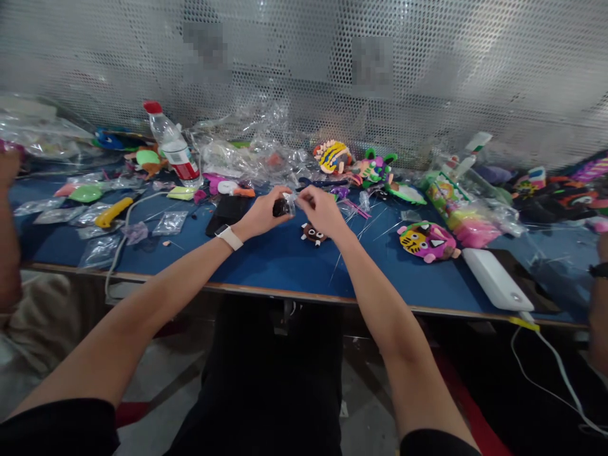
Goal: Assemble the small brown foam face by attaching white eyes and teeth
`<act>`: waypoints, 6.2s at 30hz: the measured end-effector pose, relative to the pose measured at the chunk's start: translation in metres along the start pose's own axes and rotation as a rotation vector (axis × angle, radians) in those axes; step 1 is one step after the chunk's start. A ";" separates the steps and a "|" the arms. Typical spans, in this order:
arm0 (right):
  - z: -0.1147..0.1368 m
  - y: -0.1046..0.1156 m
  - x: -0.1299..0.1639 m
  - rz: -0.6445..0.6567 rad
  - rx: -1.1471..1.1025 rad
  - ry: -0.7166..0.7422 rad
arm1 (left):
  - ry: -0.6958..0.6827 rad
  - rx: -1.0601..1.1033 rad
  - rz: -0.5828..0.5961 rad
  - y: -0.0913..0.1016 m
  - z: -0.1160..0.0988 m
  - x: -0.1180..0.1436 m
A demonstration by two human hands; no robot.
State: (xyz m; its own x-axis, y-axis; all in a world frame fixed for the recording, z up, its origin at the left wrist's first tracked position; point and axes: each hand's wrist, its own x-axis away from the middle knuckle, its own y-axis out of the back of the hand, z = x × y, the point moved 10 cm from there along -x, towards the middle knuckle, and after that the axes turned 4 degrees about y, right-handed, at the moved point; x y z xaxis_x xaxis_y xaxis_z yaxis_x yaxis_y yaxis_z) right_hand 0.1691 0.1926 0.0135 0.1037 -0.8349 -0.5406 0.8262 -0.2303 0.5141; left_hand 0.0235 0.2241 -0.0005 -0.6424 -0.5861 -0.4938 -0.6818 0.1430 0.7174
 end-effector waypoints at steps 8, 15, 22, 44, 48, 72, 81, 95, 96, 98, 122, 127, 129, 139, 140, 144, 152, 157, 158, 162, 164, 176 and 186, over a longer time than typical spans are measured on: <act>-0.019 0.031 -0.001 -0.206 -0.138 -0.104 | 0.053 0.031 -0.075 0.008 0.011 0.001; -0.007 -0.002 0.003 -0.070 -0.194 -0.105 | 0.056 0.076 -0.142 0.014 0.008 -0.001; -0.006 -0.011 0.003 -0.014 -0.174 -0.059 | 0.054 0.140 -0.127 0.014 0.009 -0.001; 0.026 -0.008 0.004 0.045 0.267 0.169 | -0.050 0.035 -0.197 0.028 -0.016 -0.001; 0.030 -0.013 0.005 0.075 0.313 0.196 | -0.082 -0.024 -0.153 0.023 -0.019 0.000; 0.026 -0.019 0.006 0.050 0.242 0.212 | -0.199 -0.071 -0.121 0.018 -0.027 0.001; 0.022 -0.005 0.004 -0.040 0.233 0.198 | -0.111 -0.079 -0.174 0.025 -0.014 -0.002; 0.012 0.009 0.004 -0.122 0.128 0.081 | 0.052 -0.090 -0.275 0.046 0.025 -0.005; 0.011 0.009 0.004 -0.120 0.123 0.070 | 0.074 -0.099 -0.279 0.047 0.029 -0.005; 0.011 0.008 0.004 -0.109 0.113 0.059 | 0.114 -0.109 -0.293 0.051 0.035 -0.004; -0.001 0.001 0.005 -0.042 -0.054 -0.014 | 0.213 -0.122 -0.364 0.050 0.084 -0.001; -0.001 -0.007 0.004 0.032 -0.060 -0.031 | 0.218 -0.061 -0.345 0.055 0.084 -0.001; 0.001 -0.010 0.004 0.062 -0.031 -0.033 | 0.221 -0.090 -0.337 0.055 0.081 0.000; 0.007 -0.020 0.006 0.157 -0.017 0.027 | 0.071 -0.253 -0.407 0.052 0.037 0.002; 0.005 -0.020 0.006 0.155 -0.029 0.020 | 0.042 -0.257 -0.400 0.052 0.028 0.002; -0.009 -0.015 0.005 0.060 -0.130 -0.085 | -0.088 -0.223 -0.257 0.035 -0.011 0.000; -0.017 -0.018 0.003 0.067 -0.423 -0.212 | -0.209 -0.236 -0.144 0.010 -0.033 0.000; -0.014 -0.024 0.006 0.117 -0.462 -0.231 | -0.237 -0.234 -0.129 0.013 -0.035 0.003; -0.014 -0.025 0.007 0.122 -0.482 -0.233 | -0.241 -0.241 -0.118 0.011 -0.035 0.003; -0.014 -0.026 0.007 0.110 -0.531 -0.232 | -0.272 -0.234 -0.106 0.008 -0.038 0.004; -0.013 -0.026 0.007 0.119 -0.527 -0.233 | -0.280 -0.219 -0.125 0.008 -0.038 0.004; -0.042 0.018 -0.004 -0.196 -0.381 -0.191 | -0.425 -0.293 0.151 -0.036 -0.046 0.015; -0.039 0.016 -0.002 -0.235 -0.505 -0.274 | -0.402 -0.216 0.402 -0.048 -0.052 0.022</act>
State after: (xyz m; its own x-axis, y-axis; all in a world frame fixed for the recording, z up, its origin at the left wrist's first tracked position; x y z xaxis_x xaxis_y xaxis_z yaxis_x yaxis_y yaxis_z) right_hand 0.2035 0.2101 -0.0034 -0.2036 -0.9040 -0.3760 0.9766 -0.2145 -0.0132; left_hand 0.0602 0.1628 -0.0200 -0.9453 -0.1666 -0.2805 -0.2993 0.1010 0.9488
